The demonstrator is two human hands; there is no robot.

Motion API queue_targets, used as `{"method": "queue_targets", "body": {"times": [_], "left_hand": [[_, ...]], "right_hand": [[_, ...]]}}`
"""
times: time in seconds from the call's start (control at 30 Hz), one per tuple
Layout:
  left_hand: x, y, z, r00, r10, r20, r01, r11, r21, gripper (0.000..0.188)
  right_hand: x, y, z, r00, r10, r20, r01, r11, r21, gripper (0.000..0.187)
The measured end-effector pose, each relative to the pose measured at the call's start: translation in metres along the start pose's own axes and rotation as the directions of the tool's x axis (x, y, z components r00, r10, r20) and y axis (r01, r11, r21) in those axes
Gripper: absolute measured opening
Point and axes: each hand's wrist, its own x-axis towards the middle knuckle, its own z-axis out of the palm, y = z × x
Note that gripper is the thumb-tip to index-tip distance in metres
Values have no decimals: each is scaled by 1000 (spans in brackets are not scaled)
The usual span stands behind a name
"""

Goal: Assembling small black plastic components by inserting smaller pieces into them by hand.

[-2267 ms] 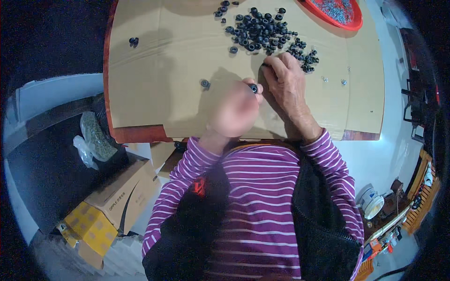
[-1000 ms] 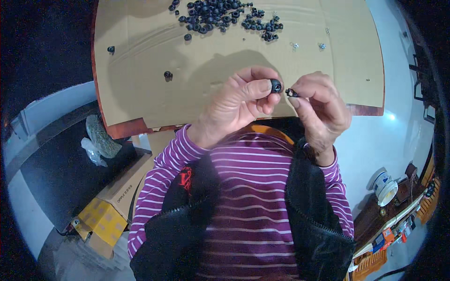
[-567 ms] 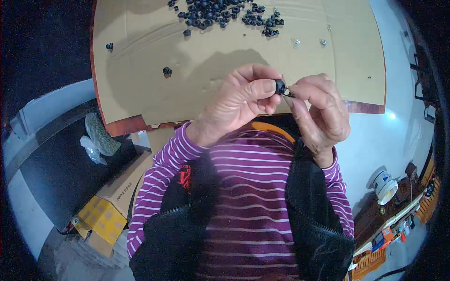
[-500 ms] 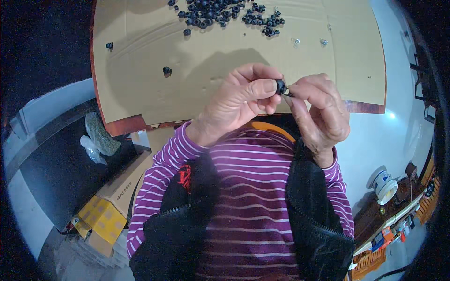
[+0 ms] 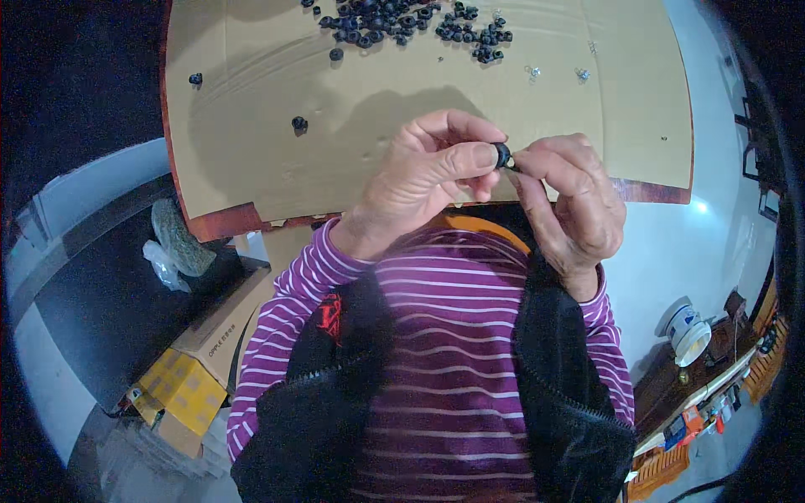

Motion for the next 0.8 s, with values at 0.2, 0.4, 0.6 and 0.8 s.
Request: {"method": "queue_targets", "body": {"times": [0.2, 0.4, 0.6, 0.8], "left_hand": [[-1, 2, -2, 999, -17, -36, 18, 999, 33, 15], [-2, 0, -15, 1000, -18, 6, 18, 1000, 24, 19], [-9, 6, -18, 993, -111, -28, 113, 992, 58, 17], [-26, 16, -14, 974, -226, -12, 219, 927, 305, 28]], "right_hand": [[0, 4, 1, 999, -37, 26, 36, 999, 20, 26], [-1, 1, 4, 998, -39, 48, 39, 999, -6, 24], [-4, 1, 4, 991, 70, 117, -83, 991, 107, 20], [-1, -4, -5, 810, 275, 517, -507, 773, 382, 35]]}}
